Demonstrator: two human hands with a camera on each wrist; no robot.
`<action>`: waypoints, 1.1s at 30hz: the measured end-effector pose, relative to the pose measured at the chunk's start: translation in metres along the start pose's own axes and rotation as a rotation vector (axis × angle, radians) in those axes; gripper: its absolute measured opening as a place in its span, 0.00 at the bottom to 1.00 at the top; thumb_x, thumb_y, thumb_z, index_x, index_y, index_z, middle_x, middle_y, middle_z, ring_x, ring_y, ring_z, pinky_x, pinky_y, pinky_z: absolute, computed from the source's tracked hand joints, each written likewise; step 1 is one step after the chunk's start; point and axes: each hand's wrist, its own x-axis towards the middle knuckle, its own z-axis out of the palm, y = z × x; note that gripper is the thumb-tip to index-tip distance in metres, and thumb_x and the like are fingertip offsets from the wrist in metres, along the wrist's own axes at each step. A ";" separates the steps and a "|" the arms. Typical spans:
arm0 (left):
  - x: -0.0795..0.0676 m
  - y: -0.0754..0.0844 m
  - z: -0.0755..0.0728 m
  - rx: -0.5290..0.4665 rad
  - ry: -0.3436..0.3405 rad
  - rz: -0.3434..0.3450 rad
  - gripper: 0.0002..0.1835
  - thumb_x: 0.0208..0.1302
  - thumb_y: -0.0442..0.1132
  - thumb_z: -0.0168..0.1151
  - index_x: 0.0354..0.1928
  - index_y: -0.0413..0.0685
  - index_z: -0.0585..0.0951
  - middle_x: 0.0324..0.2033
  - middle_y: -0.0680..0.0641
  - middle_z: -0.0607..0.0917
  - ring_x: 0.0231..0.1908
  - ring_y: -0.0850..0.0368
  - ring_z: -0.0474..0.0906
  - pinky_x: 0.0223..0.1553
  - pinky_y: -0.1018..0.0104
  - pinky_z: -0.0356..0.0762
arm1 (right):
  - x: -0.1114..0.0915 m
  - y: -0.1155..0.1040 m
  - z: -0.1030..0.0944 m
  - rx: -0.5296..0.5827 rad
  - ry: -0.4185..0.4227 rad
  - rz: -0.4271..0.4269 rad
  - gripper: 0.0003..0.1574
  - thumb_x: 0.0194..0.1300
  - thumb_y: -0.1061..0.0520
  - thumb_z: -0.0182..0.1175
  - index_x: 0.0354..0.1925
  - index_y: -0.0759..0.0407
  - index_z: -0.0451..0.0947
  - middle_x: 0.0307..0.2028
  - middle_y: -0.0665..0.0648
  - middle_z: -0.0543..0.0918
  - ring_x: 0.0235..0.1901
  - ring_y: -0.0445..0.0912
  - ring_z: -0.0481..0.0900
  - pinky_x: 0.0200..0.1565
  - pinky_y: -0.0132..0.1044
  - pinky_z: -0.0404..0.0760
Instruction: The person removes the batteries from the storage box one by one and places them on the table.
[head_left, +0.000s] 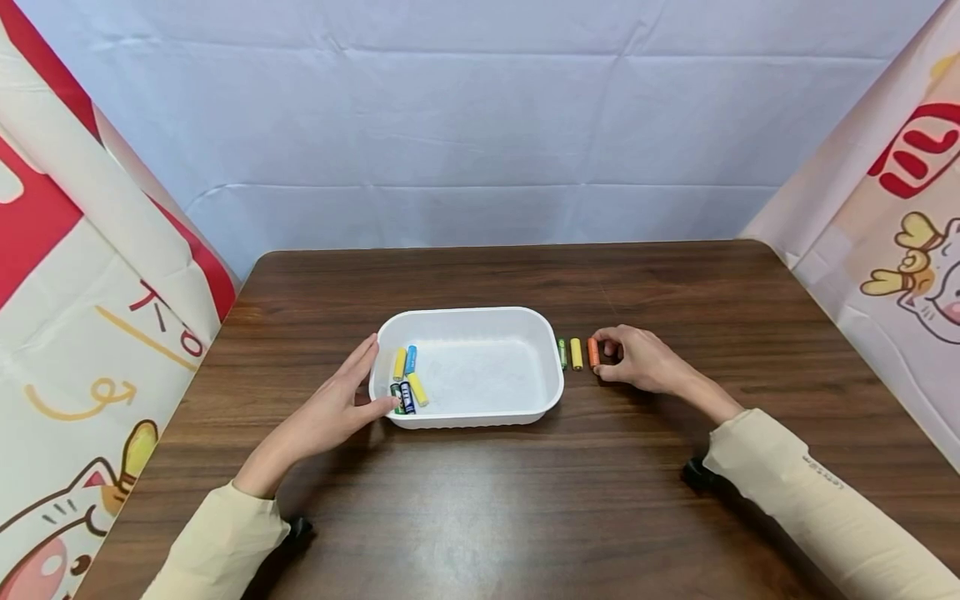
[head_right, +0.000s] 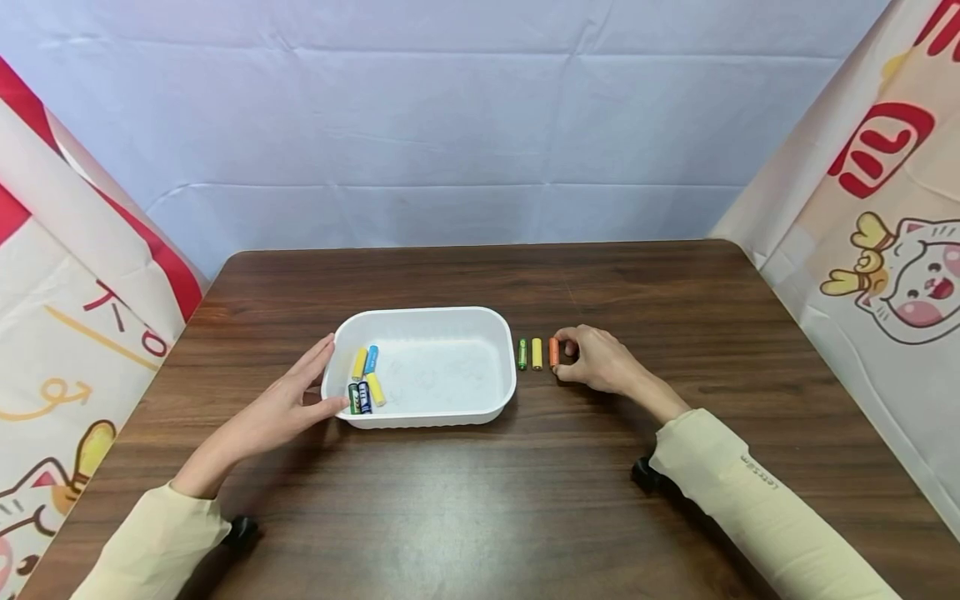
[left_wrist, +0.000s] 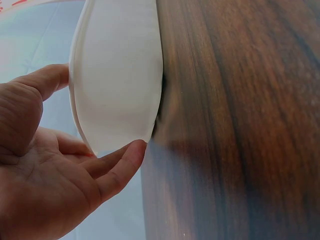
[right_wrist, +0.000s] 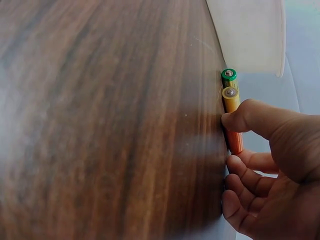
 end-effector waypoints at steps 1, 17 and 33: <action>0.000 -0.001 0.000 -0.002 -0.001 0.000 0.50 0.73 0.50 0.65 0.81 0.33 0.47 0.82 0.38 0.44 0.77 0.38 0.49 0.68 0.39 0.63 | 0.000 0.000 0.000 0.000 -0.001 0.001 0.25 0.57 0.61 0.72 0.53 0.68 0.81 0.33 0.54 0.78 0.32 0.46 0.72 0.37 0.42 0.71; 0.000 -0.002 0.000 -0.010 -0.008 -0.006 0.50 0.73 0.49 0.66 0.81 0.35 0.46 0.82 0.38 0.43 0.77 0.40 0.52 0.63 0.44 0.72 | -0.004 -0.003 -0.001 0.025 -0.014 0.038 0.34 0.60 0.59 0.73 0.61 0.72 0.76 0.37 0.56 0.78 0.33 0.47 0.72 0.38 0.44 0.71; 0.000 -0.001 -0.002 -0.009 -0.013 -0.004 0.50 0.73 0.50 0.66 0.81 0.34 0.47 0.82 0.38 0.43 0.77 0.38 0.50 0.66 0.40 0.68 | -0.004 -0.022 -0.014 0.062 0.113 -0.008 0.30 0.64 0.57 0.73 0.59 0.71 0.78 0.38 0.57 0.82 0.36 0.48 0.78 0.40 0.42 0.75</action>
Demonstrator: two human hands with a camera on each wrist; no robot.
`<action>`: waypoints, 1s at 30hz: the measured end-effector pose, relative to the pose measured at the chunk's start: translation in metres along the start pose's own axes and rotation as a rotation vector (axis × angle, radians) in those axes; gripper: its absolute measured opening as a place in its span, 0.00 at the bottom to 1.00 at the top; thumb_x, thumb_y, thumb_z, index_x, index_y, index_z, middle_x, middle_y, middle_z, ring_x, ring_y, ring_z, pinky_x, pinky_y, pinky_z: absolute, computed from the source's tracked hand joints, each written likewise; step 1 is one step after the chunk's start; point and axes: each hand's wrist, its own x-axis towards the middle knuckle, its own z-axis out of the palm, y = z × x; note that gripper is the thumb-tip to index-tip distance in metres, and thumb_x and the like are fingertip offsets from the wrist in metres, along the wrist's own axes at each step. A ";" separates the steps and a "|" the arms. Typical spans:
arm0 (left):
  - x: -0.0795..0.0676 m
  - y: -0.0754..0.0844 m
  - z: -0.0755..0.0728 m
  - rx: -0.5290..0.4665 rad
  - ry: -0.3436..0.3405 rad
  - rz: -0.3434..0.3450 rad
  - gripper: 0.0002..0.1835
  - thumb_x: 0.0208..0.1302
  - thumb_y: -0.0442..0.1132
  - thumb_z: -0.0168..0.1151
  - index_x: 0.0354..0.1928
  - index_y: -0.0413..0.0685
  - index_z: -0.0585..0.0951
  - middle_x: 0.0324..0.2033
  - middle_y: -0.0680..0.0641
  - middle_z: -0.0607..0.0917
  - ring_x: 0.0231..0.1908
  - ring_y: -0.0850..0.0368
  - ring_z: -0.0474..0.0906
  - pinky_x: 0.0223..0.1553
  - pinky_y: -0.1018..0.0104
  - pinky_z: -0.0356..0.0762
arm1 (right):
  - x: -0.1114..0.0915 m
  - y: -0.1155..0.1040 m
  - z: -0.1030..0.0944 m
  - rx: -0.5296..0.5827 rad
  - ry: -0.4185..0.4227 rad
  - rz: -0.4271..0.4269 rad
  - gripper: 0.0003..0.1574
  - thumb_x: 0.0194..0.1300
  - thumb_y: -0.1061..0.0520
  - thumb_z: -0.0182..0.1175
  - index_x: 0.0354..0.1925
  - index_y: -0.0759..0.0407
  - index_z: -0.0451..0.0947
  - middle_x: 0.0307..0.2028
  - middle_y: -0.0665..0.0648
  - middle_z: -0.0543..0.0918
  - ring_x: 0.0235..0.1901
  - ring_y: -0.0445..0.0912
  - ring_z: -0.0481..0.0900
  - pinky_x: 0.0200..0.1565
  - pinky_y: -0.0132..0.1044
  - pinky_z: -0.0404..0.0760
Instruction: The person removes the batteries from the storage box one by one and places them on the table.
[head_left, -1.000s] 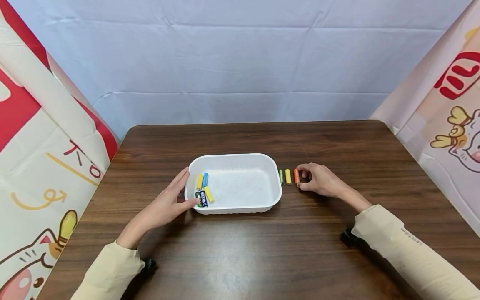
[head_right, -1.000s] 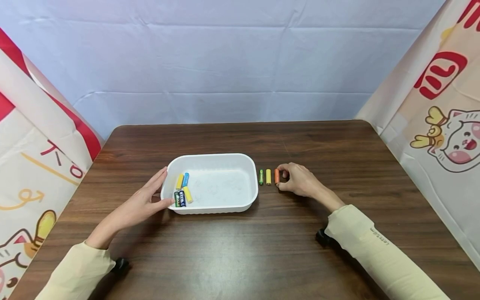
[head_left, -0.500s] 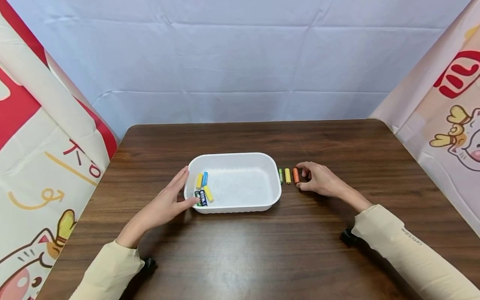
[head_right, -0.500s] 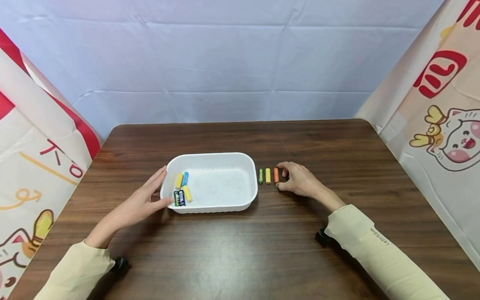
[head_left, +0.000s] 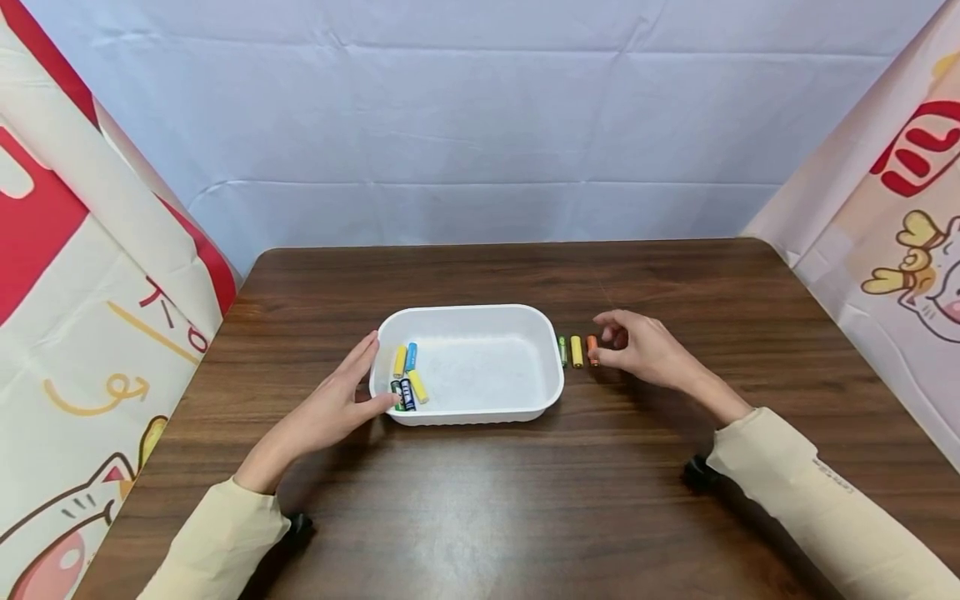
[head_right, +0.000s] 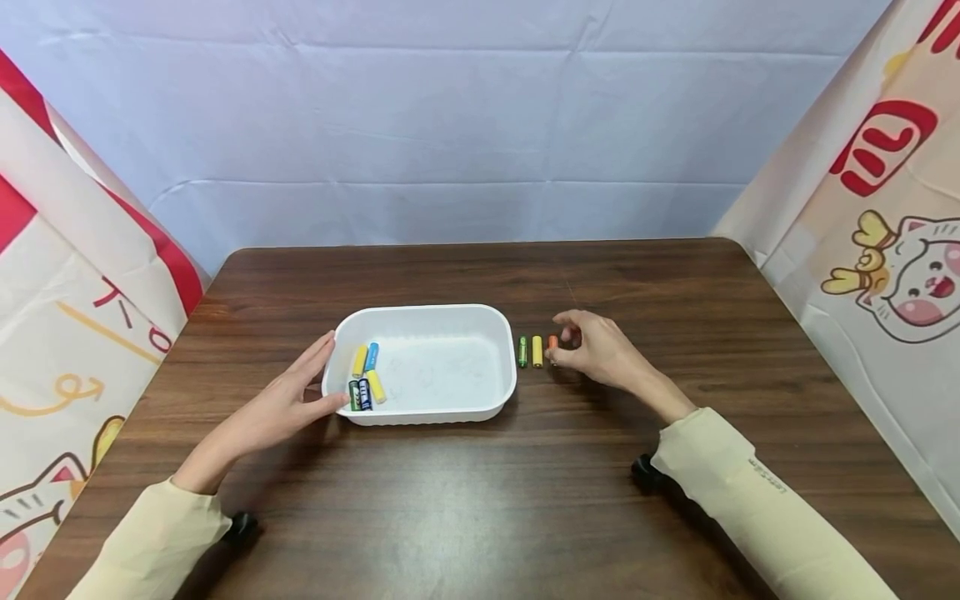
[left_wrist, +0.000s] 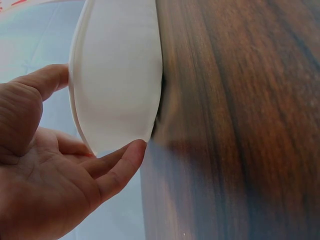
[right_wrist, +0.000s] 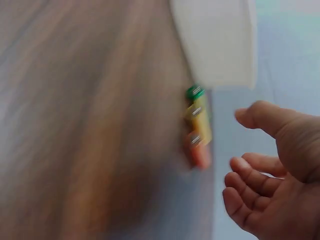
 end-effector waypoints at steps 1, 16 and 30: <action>0.000 0.000 0.000 0.002 0.000 0.000 0.50 0.73 0.50 0.66 0.81 0.34 0.47 0.82 0.38 0.43 0.77 0.38 0.50 0.66 0.40 0.67 | 0.002 -0.006 -0.002 0.006 0.032 -0.018 0.28 0.64 0.57 0.73 0.58 0.70 0.79 0.38 0.57 0.82 0.35 0.49 0.78 0.40 0.41 0.75; 0.000 0.002 0.000 0.001 0.001 0.006 0.50 0.73 0.50 0.66 0.81 0.32 0.47 0.81 0.37 0.44 0.77 0.38 0.52 0.61 0.44 0.74 | 0.057 -0.111 0.035 0.181 -0.106 -0.420 0.27 0.62 0.63 0.74 0.57 0.69 0.81 0.37 0.56 0.84 0.39 0.50 0.81 0.41 0.45 0.83; 0.000 -0.001 0.001 -0.009 0.008 0.035 0.49 0.74 0.48 0.65 0.80 0.31 0.48 0.81 0.36 0.44 0.76 0.39 0.54 0.62 0.43 0.72 | 0.091 -0.147 0.108 0.215 -0.410 -0.320 0.25 0.59 0.62 0.77 0.53 0.70 0.83 0.33 0.54 0.83 0.32 0.39 0.75 0.39 0.28 0.76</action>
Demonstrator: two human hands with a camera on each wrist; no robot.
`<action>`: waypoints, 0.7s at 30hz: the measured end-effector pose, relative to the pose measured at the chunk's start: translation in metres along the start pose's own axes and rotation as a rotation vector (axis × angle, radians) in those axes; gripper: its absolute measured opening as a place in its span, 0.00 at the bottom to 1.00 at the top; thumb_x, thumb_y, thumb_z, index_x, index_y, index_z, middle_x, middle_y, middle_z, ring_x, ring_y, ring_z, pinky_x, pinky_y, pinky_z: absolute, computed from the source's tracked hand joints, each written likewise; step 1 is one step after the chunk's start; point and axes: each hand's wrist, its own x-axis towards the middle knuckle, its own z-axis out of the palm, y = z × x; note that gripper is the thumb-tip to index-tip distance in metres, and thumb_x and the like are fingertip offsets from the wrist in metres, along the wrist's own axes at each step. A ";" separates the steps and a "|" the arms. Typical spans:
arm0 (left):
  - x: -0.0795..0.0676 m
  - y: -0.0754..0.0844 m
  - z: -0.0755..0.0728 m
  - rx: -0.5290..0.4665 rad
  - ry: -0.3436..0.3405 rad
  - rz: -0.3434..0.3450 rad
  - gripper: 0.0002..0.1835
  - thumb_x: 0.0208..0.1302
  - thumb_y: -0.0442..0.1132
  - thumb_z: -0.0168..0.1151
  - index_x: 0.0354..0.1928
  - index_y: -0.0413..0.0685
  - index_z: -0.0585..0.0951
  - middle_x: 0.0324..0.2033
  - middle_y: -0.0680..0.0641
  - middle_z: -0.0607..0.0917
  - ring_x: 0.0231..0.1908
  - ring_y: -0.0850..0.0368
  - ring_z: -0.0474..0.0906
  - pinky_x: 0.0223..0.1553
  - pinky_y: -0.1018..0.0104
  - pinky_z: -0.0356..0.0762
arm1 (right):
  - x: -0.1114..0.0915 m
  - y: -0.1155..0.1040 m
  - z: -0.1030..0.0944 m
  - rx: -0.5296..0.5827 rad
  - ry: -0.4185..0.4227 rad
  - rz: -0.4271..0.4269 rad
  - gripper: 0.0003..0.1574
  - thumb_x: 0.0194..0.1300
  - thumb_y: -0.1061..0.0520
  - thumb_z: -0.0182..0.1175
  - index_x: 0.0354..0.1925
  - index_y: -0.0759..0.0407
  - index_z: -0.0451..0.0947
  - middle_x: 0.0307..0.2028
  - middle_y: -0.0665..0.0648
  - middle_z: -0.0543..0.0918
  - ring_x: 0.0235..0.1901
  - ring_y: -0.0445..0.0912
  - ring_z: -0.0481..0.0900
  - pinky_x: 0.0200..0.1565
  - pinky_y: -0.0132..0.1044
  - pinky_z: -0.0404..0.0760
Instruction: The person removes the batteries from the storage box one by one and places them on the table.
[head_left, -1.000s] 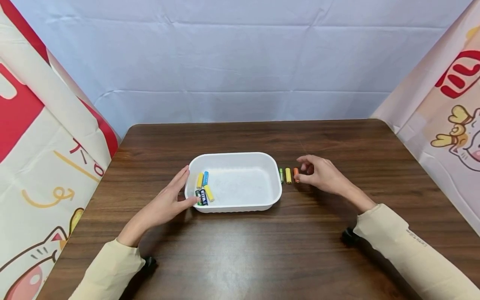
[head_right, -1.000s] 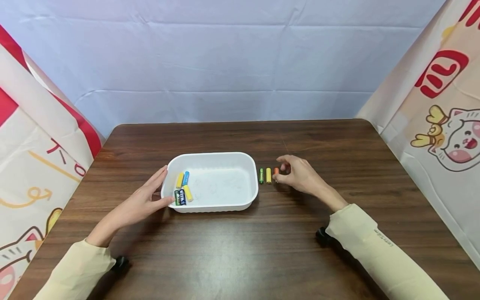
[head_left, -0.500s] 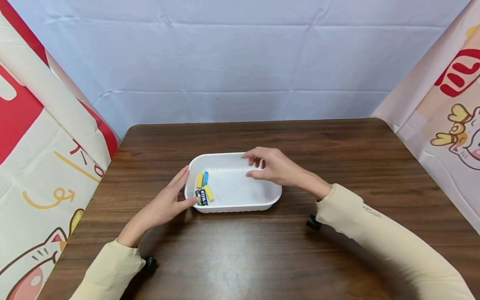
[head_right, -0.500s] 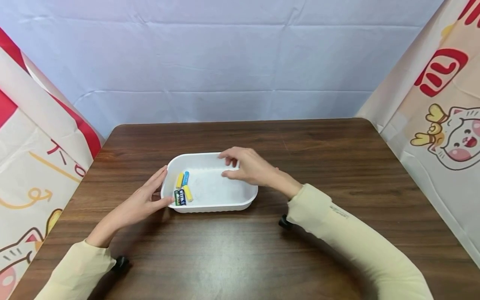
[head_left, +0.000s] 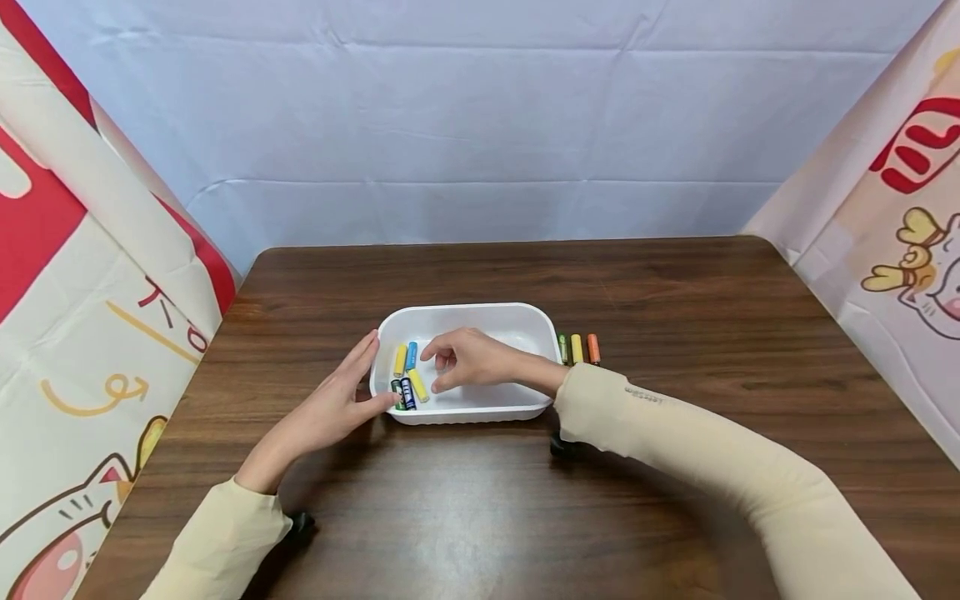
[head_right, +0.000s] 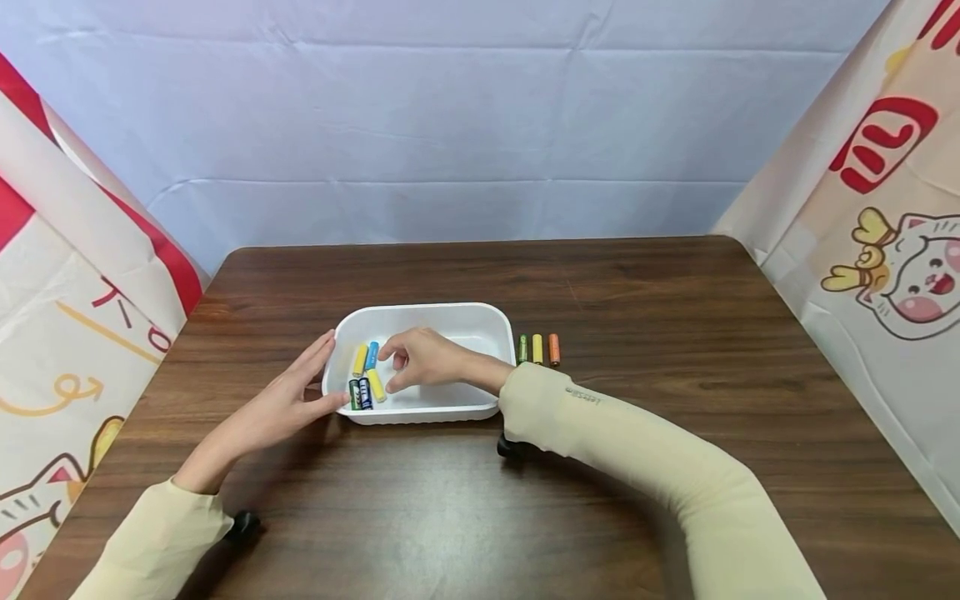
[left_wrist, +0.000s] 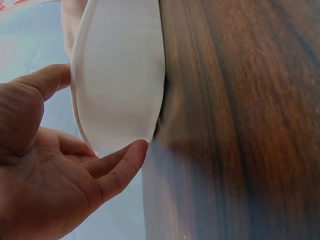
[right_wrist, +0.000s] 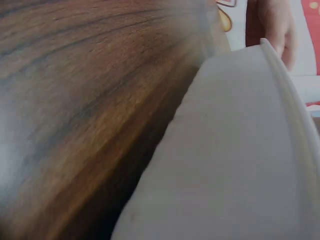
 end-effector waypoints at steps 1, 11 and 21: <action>0.000 0.000 0.000 -0.001 0.000 0.000 0.49 0.74 0.48 0.65 0.80 0.31 0.48 0.81 0.36 0.44 0.75 0.39 0.54 0.62 0.43 0.72 | 0.003 0.000 0.002 -0.002 -0.007 0.013 0.26 0.58 0.62 0.77 0.54 0.70 0.83 0.33 0.53 0.83 0.32 0.38 0.75 0.39 0.27 0.75; -0.001 0.000 0.000 -0.012 -0.002 -0.008 0.49 0.73 0.47 0.66 0.81 0.32 0.47 0.81 0.37 0.43 0.72 0.39 0.61 0.57 0.48 0.78 | 0.014 -0.002 0.015 -0.027 -0.037 0.123 0.28 0.56 0.60 0.79 0.54 0.65 0.84 0.33 0.53 0.82 0.31 0.37 0.70 0.37 0.27 0.70; -0.001 0.000 -0.001 -0.010 0.000 -0.009 0.49 0.73 0.46 0.66 0.81 0.32 0.47 0.82 0.37 0.44 0.72 0.40 0.61 0.57 0.50 0.78 | 0.016 -0.003 0.021 -0.103 -0.032 0.117 0.29 0.55 0.58 0.80 0.54 0.63 0.84 0.34 0.52 0.81 0.33 0.40 0.71 0.39 0.30 0.71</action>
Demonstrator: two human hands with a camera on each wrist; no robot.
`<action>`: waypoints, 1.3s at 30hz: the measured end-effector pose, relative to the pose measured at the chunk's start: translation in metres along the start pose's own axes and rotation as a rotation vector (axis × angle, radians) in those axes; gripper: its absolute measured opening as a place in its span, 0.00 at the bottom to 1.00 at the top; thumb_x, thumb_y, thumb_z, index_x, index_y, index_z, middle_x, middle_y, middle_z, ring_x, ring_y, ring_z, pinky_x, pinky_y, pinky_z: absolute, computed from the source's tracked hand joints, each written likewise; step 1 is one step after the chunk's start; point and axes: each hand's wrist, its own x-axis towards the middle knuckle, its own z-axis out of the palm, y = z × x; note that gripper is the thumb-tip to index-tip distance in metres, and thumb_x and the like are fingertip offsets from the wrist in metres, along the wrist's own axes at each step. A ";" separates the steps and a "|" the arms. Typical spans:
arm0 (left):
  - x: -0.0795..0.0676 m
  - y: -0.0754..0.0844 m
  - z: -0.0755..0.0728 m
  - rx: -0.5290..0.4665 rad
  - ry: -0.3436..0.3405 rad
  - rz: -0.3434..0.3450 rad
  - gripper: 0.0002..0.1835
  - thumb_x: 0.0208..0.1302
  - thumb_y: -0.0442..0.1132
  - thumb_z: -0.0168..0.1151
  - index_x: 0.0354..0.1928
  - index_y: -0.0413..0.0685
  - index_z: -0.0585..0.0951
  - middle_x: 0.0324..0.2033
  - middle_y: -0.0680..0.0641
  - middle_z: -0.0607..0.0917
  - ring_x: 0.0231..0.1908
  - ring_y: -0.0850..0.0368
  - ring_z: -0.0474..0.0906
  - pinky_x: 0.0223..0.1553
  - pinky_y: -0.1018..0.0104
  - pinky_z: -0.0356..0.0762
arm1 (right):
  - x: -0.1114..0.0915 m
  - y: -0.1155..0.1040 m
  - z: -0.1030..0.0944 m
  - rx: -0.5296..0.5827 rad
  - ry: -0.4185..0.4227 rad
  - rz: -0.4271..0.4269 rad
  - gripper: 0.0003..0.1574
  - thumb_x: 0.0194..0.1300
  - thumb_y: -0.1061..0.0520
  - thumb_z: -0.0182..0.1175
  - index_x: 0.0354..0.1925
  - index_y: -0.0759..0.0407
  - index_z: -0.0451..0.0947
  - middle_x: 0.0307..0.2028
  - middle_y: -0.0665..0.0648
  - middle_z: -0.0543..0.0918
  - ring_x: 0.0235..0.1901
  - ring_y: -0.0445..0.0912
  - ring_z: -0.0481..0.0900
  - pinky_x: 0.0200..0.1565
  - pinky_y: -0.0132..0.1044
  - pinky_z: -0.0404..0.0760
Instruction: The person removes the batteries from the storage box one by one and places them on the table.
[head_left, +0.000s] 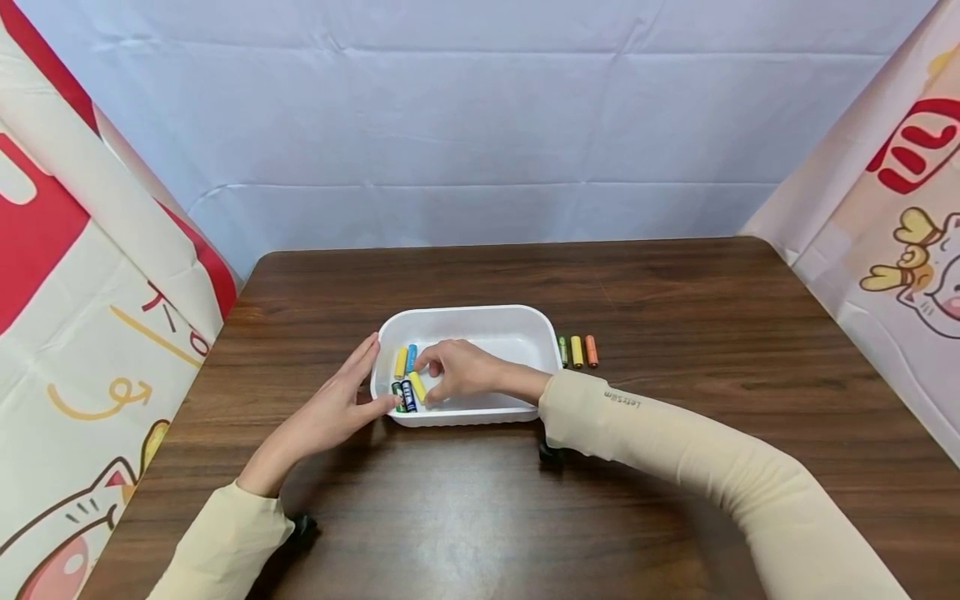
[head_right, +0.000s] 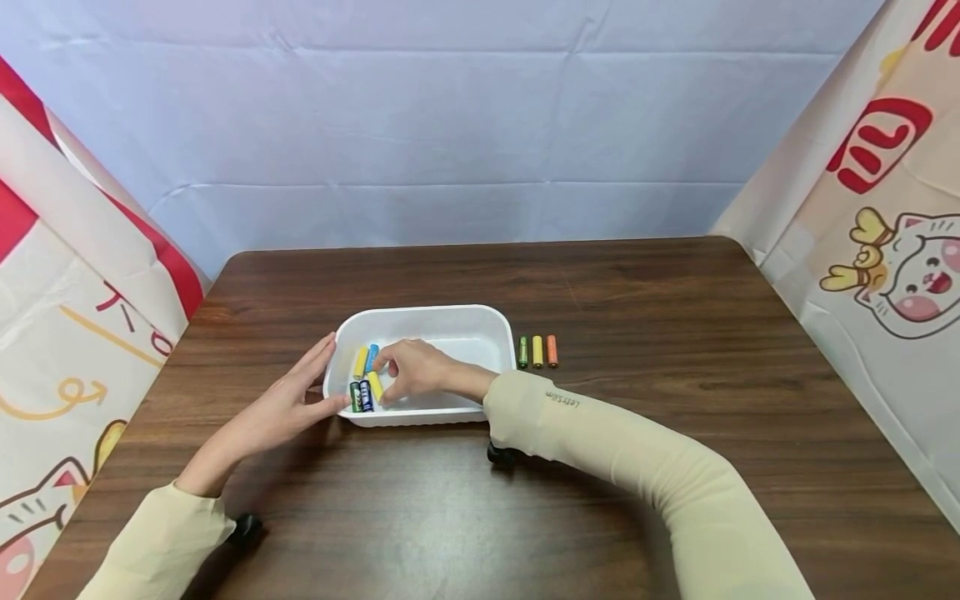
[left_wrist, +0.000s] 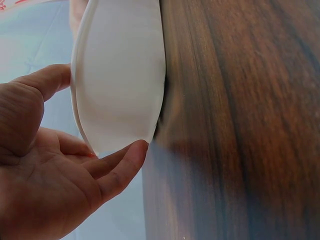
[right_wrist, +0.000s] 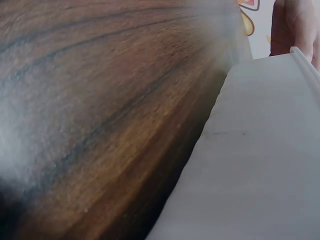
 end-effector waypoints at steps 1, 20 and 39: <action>0.000 0.000 0.000 0.001 0.001 -0.003 0.49 0.73 0.46 0.66 0.81 0.32 0.47 0.82 0.37 0.44 0.72 0.40 0.61 0.57 0.49 0.77 | 0.000 0.000 0.001 -0.015 -0.002 -0.002 0.29 0.55 0.57 0.80 0.55 0.62 0.84 0.34 0.52 0.81 0.34 0.40 0.71 0.39 0.31 0.71; 0.001 0.001 0.000 0.010 0.001 -0.017 0.49 0.73 0.48 0.66 0.81 0.33 0.47 0.81 0.36 0.45 0.71 0.39 0.62 0.57 0.48 0.78 | -0.002 -0.004 0.005 -0.189 -0.016 0.004 0.25 0.59 0.50 0.78 0.52 0.56 0.84 0.37 0.52 0.80 0.38 0.43 0.74 0.43 0.36 0.74; 0.002 0.002 0.000 0.006 -0.003 -0.025 0.50 0.73 0.48 0.66 0.81 0.34 0.46 0.81 0.36 0.44 0.72 0.40 0.61 0.56 0.49 0.79 | -0.038 -0.001 -0.043 -0.023 0.162 -0.023 0.17 0.52 0.52 0.73 0.40 0.57 0.84 0.34 0.54 0.81 0.36 0.44 0.73 0.40 0.33 0.72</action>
